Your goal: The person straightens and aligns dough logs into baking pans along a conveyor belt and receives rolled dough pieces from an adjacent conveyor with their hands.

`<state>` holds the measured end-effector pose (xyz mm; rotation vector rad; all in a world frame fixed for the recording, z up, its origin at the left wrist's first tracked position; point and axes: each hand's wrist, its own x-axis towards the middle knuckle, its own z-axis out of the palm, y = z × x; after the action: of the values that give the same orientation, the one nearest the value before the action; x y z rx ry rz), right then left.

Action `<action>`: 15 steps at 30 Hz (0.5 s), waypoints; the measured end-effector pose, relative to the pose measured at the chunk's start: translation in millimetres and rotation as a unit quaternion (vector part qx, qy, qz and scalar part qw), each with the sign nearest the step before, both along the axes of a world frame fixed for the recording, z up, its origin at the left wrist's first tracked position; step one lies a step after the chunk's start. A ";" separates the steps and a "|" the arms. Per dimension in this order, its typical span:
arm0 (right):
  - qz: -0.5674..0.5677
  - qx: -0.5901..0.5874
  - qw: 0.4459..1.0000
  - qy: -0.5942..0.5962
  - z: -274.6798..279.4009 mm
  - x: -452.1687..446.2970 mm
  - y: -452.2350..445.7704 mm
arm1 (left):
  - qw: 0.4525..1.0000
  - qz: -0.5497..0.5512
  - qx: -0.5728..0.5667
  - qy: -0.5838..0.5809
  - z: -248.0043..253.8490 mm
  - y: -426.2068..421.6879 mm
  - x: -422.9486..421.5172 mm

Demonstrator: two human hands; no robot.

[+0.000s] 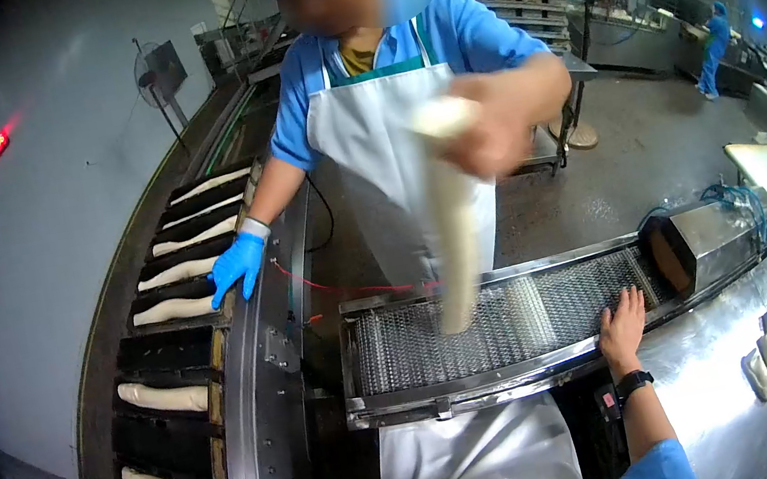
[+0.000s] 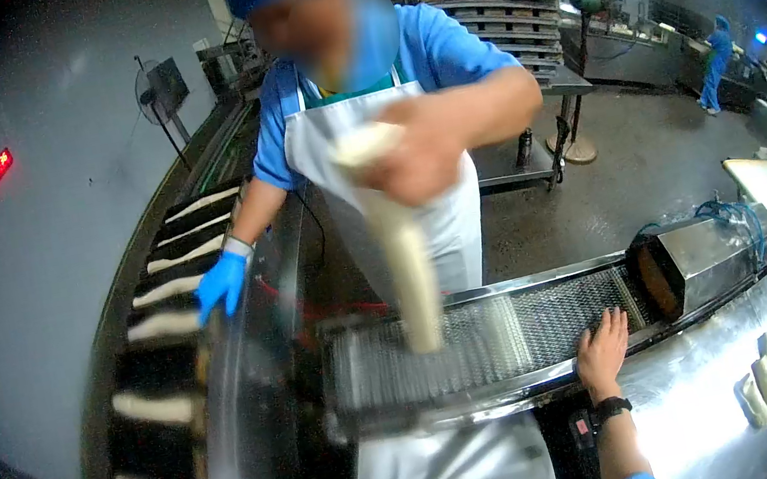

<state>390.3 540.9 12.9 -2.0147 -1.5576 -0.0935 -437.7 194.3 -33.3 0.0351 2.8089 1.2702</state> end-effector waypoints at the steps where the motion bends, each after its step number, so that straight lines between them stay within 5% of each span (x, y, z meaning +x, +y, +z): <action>1: -0.021 -0.002 0.997 -0.074 0.2 -4.1 2.3 | 1.000 -0.002 -0.005 0.004 1.1 0.5 -1.3; 15: -0.002 0.005 0.996 -0.085 4.4 -10.8 7.9 | 0.987 -0.090 -0.089 0.100 7.4 70.3 4.6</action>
<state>379.5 548.8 17.4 -2.0471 -1.6520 -0.2799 -433.1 264.6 -25.9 0.4221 2.9905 1.0270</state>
